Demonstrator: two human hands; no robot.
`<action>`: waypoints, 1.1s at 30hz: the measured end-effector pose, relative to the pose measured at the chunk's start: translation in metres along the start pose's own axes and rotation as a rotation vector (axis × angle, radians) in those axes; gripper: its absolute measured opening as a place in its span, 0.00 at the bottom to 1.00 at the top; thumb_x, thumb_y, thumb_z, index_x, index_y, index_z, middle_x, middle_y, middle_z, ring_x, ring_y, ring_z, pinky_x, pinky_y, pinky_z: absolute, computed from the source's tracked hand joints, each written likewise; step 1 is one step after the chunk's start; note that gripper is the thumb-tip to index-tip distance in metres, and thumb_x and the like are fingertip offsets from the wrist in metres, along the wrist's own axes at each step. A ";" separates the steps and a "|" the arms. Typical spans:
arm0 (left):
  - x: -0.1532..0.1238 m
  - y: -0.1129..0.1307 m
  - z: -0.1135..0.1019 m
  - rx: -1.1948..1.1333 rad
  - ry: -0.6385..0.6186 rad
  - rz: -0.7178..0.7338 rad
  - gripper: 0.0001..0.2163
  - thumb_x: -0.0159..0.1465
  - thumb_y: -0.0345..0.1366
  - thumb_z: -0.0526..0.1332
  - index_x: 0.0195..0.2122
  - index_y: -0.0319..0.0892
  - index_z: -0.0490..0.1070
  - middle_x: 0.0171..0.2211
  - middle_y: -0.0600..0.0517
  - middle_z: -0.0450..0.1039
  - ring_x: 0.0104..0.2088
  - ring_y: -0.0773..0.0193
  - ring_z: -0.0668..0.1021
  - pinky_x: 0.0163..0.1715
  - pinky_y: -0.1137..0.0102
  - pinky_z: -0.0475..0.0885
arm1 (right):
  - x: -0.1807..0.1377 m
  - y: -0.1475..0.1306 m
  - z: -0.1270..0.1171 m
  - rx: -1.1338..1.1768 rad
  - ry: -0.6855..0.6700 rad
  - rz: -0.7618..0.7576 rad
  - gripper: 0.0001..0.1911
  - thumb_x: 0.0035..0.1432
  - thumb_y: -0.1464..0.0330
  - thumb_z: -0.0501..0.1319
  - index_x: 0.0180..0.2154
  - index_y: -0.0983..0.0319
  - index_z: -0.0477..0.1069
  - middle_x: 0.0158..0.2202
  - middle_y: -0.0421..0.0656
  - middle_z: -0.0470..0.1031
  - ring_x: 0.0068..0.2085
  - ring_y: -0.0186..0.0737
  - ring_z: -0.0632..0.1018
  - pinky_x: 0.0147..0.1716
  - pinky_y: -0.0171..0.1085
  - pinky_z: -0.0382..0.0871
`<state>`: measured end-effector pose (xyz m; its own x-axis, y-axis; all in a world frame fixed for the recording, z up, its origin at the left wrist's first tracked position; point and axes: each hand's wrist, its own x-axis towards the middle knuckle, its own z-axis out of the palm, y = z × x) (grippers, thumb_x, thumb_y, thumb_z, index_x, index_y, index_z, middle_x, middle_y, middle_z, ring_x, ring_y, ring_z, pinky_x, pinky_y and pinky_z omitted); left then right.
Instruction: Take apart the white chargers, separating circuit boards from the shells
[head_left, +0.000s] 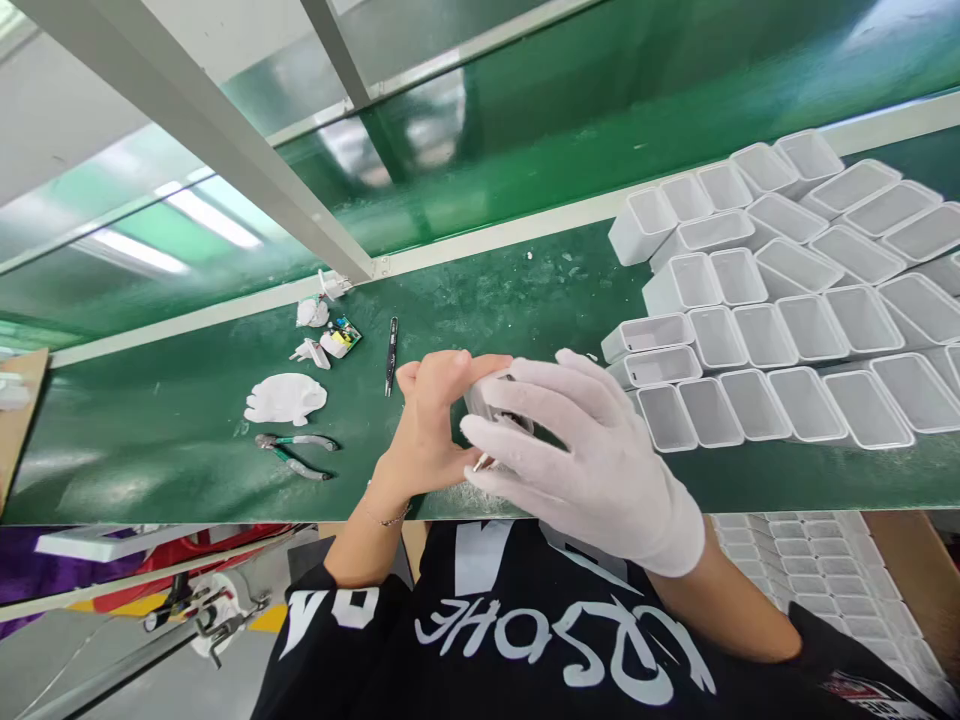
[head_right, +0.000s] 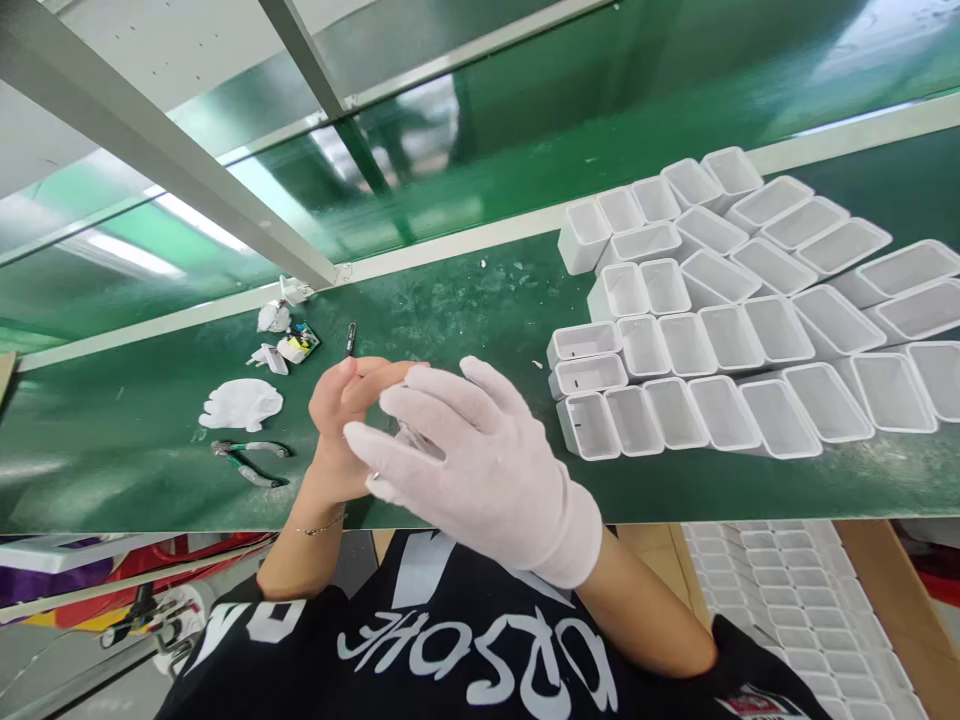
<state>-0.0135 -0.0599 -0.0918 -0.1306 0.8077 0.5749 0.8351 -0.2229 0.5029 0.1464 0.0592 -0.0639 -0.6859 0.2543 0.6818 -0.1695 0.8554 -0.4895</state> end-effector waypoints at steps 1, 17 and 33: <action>0.001 0.000 -0.001 0.015 0.022 0.018 0.39 0.70 0.45 0.63 0.74 0.52 0.38 0.55 0.43 0.78 0.48 0.54 0.76 0.46 0.57 0.66 | 0.000 0.000 0.000 -0.037 0.036 -0.027 0.05 0.66 0.71 0.66 0.42 0.56 0.75 0.40 0.40 0.82 0.44 0.41 0.81 0.50 0.43 0.74; 0.003 0.007 0.007 -0.743 0.251 -0.441 0.44 0.56 0.51 0.75 0.69 0.61 0.53 0.55 0.49 0.78 0.53 0.56 0.81 0.52 0.60 0.74 | -0.027 0.000 -0.005 1.201 0.027 0.502 0.17 0.75 0.57 0.54 0.48 0.53 0.80 0.45 0.43 0.81 0.42 0.41 0.80 0.43 0.41 0.76; 0.028 0.036 0.004 -1.567 0.588 -1.377 0.29 0.75 0.57 0.43 0.51 0.41 0.77 0.46 0.43 0.81 0.52 0.55 0.81 0.37 0.68 0.68 | -0.034 0.008 0.027 1.084 0.284 0.930 0.16 0.72 0.57 0.60 0.38 0.55 0.83 0.38 0.38 0.82 0.36 0.34 0.80 0.40 0.34 0.75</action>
<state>0.0153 -0.0433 -0.0603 -0.4647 0.6604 -0.5898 -0.8652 -0.1969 0.4612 0.1491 0.0451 -0.1061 -0.7053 0.7038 -0.0849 -0.2791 -0.3858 -0.8793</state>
